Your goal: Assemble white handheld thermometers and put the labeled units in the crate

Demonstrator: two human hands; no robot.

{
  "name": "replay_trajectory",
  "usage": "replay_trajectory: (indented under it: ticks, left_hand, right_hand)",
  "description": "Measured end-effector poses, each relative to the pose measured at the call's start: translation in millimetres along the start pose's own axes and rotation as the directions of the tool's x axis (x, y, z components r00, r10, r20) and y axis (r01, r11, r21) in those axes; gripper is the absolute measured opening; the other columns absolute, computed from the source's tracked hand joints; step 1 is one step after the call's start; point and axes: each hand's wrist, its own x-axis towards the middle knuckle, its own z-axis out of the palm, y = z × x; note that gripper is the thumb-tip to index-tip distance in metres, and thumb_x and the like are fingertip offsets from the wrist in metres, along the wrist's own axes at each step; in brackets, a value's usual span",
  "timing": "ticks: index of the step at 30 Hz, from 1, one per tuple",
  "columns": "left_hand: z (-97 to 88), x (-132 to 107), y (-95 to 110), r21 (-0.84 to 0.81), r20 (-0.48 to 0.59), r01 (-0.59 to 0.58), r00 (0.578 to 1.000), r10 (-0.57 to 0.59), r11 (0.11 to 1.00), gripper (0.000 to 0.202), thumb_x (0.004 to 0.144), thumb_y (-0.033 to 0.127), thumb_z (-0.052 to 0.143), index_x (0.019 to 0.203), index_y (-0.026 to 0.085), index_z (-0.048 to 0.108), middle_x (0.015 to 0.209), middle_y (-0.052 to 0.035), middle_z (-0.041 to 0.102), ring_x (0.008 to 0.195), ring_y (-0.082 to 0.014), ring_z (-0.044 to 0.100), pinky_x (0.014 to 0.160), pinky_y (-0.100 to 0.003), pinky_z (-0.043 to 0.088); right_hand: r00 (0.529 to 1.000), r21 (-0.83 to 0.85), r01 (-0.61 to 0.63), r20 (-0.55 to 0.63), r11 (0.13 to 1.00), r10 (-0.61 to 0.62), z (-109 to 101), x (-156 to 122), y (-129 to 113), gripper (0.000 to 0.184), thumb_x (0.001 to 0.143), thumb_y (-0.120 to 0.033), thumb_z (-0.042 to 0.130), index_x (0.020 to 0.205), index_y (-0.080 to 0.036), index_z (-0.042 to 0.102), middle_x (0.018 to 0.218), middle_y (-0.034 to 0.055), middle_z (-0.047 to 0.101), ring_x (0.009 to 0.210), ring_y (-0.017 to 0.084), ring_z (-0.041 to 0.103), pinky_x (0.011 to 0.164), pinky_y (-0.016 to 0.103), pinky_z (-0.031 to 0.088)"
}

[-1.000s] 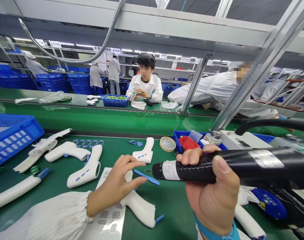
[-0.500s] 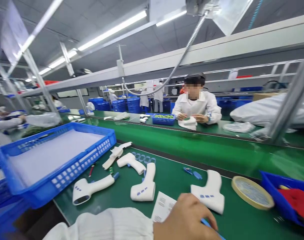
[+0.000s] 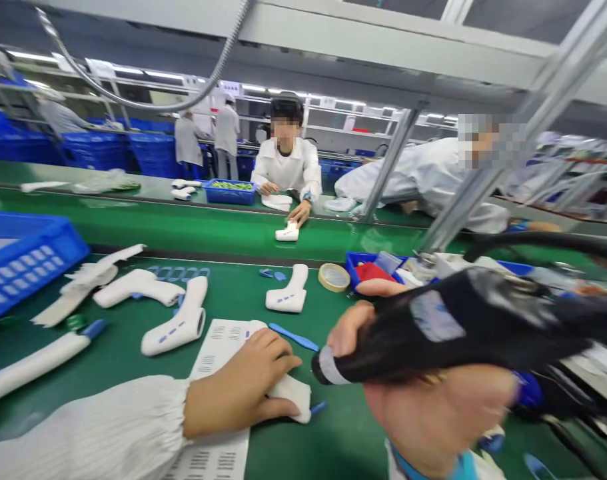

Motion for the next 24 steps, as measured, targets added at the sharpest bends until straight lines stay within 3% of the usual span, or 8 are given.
replay_trajectory:
  ticks: [4, 14, 24]
  left_hand:
    - [5.5, -2.0, 2.0, 0.001, 0.052, -0.017, 0.998, 0.017, 1.0, 0.045, 0.072, 0.052, 0.062, 0.101, 0.018, 0.062, 0.091, -0.0069, 0.056, 0.088, -0.0253, 0.048, 0.08, -0.038, 0.037]
    - [2.3, -0.4, 5.2, 0.038, 0.094, -0.003, 0.996, 0.0, 0.999, 0.039, 0.075, 0.049, 0.061, 0.099, 0.018, 0.062, 0.084, -0.006, 0.054, 0.084, -0.0254, 0.048, 0.076, -0.038, 0.037]
    - [2.8, -0.1, 5.7, 0.034, 0.128, 0.014, 0.992, -0.018, 0.999, 0.042, 0.076, 0.05, 0.058, 0.104, 0.019, 0.062, 0.087, -0.0069, 0.056, 0.086, -0.0257, 0.048, 0.077, -0.039, 0.037]
  right_hand:
    - [0.984, 0.13, -0.112, 0.15, 0.985, 0.092, 14.8, 12.3, 0.3, 0.055, 0.063, -0.071, 0.053, 0.085, -0.022, 0.06, 0.051, 0.0015, 0.059, 0.044, 0.019, 0.052, 0.043, 0.033, 0.043]
    - [0.961, 0.108, -0.229, 0.181, 0.968, 0.207, 19.0, 6.3, 14.2, 0.057, 0.062, -0.074, 0.05, 0.082, -0.021, 0.054, 0.05, -0.0002, 0.057, 0.043, 0.018, 0.052, 0.044, 0.033, 0.043]
    - [0.952, 0.123, -0.227, 0.236, 0.966, 0.193, 17.6, 2.6, 27.4, 0.053, 0.069, -0.072, 0.046, 0.085, -0.022, 0.054, 0.051, -0.0006, 0.058, 0.043, 0.017, 0.051, 0.044, 0.031, 0.042]
